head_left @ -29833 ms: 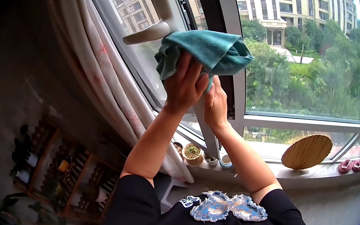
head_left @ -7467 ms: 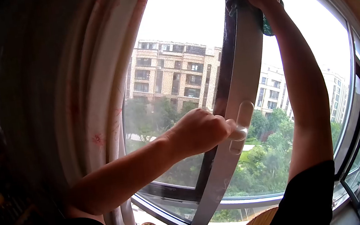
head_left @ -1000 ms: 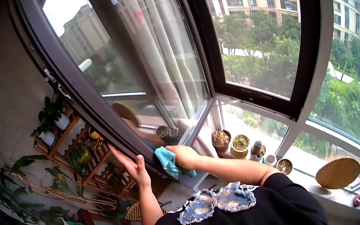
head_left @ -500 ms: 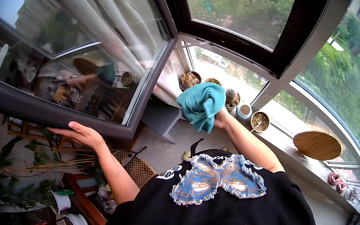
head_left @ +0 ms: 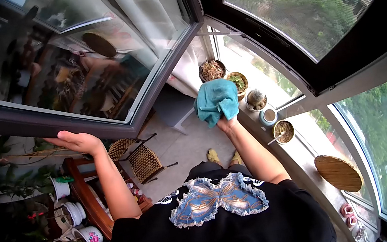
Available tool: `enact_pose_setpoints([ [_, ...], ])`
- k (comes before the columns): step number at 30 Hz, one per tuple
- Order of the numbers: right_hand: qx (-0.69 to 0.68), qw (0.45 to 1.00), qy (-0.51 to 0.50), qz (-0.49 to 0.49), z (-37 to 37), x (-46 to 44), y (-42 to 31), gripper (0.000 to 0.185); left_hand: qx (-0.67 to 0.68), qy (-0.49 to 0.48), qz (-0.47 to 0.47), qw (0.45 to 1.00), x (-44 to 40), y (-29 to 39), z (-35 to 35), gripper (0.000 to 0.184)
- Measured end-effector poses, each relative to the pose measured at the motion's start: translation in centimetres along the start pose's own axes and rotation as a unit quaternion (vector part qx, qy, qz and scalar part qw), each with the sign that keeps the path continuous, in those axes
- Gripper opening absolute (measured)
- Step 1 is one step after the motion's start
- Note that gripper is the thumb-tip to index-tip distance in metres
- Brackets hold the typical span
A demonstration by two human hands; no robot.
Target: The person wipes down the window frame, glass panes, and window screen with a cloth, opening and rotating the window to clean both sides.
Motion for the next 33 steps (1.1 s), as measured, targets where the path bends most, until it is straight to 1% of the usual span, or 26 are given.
enact_pose_setpoints([
  [3, 0.057, 0.99, -0.004, 0.126, -2.1, -2.8, -2.6, 0.057, -0.017, -0.001, 0.01, 1.0, 0.1, -0.5, 0.2, 0.072],
  [4, 0.025, 0.991, -0.027, 0.131, -3.5, -3.3, -3.3, 0.058, -0.014, 0.004, 0.007, 1.0, 0.1, -0.4, 0.2, 0.073],
  [5, 0.027, 0.98, -0.029, 0.196, -4.0, -4.5, -4.5, 0.047, -0.016, 0.004, 0.009, 1.0, 0.1, -0.9, 0.4, 0.073],
  [7, -0.004, 0.975, -0.008, 0.22, -4.1, -6.9, -5.5, 0.041, -0.032, 0.011, -0.005, 0.999, 0.1, -1.7, 0.7, 0.073],
  [8, 0.0, 0.976, -0.013, 0.219, -6.6, -6.4, -5.9, 0.041, -0.036, 0.015, -0.015, 0.999, 0.1, -1.6, 0.8, 0.073],
  [9, 0.02, 0.966, -0.015, 0.256, -9.2, -5.5, -6.8, 0.042, -0.06, 0.018, -0.033, 0.998, 0.0, -1.0, 0.8, 0.073],
  [11, 0.138, 0.918, 0.006, 0.371, -11.3, -6.5, -8.2, 0.049, -0.048, 0.033, -0.016, 0.998, 0.2, -1.6, 1.1, 0.074],
  [12, 0.191, 0.884, 0.026, 0.425, -12.3, -6.9, -8.8, 0.052, -0.062, 0.041, -0.008, 0.997, 0.4, -3.4, 1.9, 0.074],
  [13, 0.348, 0.749, -0.017, 0.563, -15.7, -6.8, -10.6, 0.051, -0.052, 0.051, 0.001, 0.997, 0.4, -3.0, 1.9, 0.075],
  [14, 0.494, 0.478, 0.034, 0.726, -18.6, -5.5, -11.2, 0.05, -0.05, 0.054, 0.008, 0.997, 0.4, -3.2, 1.9, 0.076],
  [15, 0.492, 0.249, 0.092, 0.829, -20.0, -4.6, -11.0, 0.05, -0.052, 0.056, 0.014, 0.997, 0.4, -3.3, 2.1, 0.077],
  [16, 0.473, 0.219, 0.085, 0.849, -20.7, -5.2, -11.0, 0.05, -0.054, 0.06, 0.045, 0.996, 0.7, -3.6, 2.4, 0.078],
  [17, 0.471, 0.242, 0.055, 0.847, -22.6, -5.9, -11.6, 0.051, -0.048, 0.067, 0.039, 0.996, 0.7, -3.5, 2.3, 0.078],
  [19, 0.468, 0.386, -0.003, 0.795, -26.2, -8.0, -13.5, 0.053, 0.015, 0.08, 0.108, 0.991, 1.1, -6.1, 3.2, 0.078],
  [20, 0.459, 0.44, -0.021, 0.772, -28.4, -8.7, -14.2, 0.054, 0.028, 0.084, 0.123, 0.988, 1.3, -5.9, 3.1, 0.078],
  [21, 0.451, 0.47, -0.034, 0.758, -30.7, -9.3, -14.8, 0.056, 0.04, 0.102, 0.145, 0.983, 1.5, -6.0, 3.2, 0.079],
  [22, 0.444, 0.487, -0.042, 0.751, -32.9, -9.8, -15.2, 0.057, 0.037, 0.109, 0.156, 0.981, 1.4, -6.1, 3.3, 0.079],
  [24, 0.433, 0.487, -0.046, 0.757, -35.9, -10.6, -15.7, 0.06, 0.024, 0.114, 0.17, 0.978, 1.5, -5.9, 3.5, 0.079],
  [26, 0.401, 0.488, -0.038, 0.774, -35.6, -11.5, -15.5, 0.062, -0.027, 0.155, 0.171, 0.973, 1.5, -5.6, 4.3, 0.081],
  [27, 0.414, 0.522, -0.037, 0.745, -33.8, -14.0, -15.4, 0.06, -0.03, 0.153, 0.171, 0.973, 1.6, -5.5, 4.3, 0.081],
  [28, 0.389, 0.604, -0.038, 0.694, -32.1, -15.3, -15.2, 0.052, -0.013, 0.151, 0.19, 0.97, 1.8, -5.7, 4.4, 0.081],
  [29, 0.404, 0.595, 0.01, 0.695, -30.1, -16.2, -14.8, 0.048, 0.004, 0.149, 0.21, 0.966, 2.1, -5.6, 4.3, 0.082],
  [30, 0.419, 0.585, 0.058, 0.692, -28.2, -17.1, -14.3, 0.045, 0.016, 0.147, 0.196, 0.969, 2.1, -4.6, 3.6, 0.082],
  [31, 0.423, 0.584, 0.061, 0.69, -24.4, -20.1, -13.2, 0.045, 0.013, 0.144, 0.199, 0.969, 2.2, -4.3, 3.4, 0.082],
  [32, 0.414, 0.619, 0.035, 0.666, -20.0, -23.9, -11.7, 0.04, 0.004, 0.153, 0.194, 0.969, 2.3, -3.9, 3.7, 0.083],
  [33, 0.409, 0.636, 0.024, 0.654, -18.9, -24.0, -11.1, 0.037, -0.004, 0.163, 0.19, 0.968, 2.3, -3.7, 3.9, 0.083],
])
Point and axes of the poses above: each hand's wrist, its own x-axis away from the middle knuckle, its own z-axis out of the back of the hand, y = z × x, the point moved 10 cm from there along -x, towards the middle knuckle, and after that the axes turned 8 degrees about y, right-handed, at the moved point
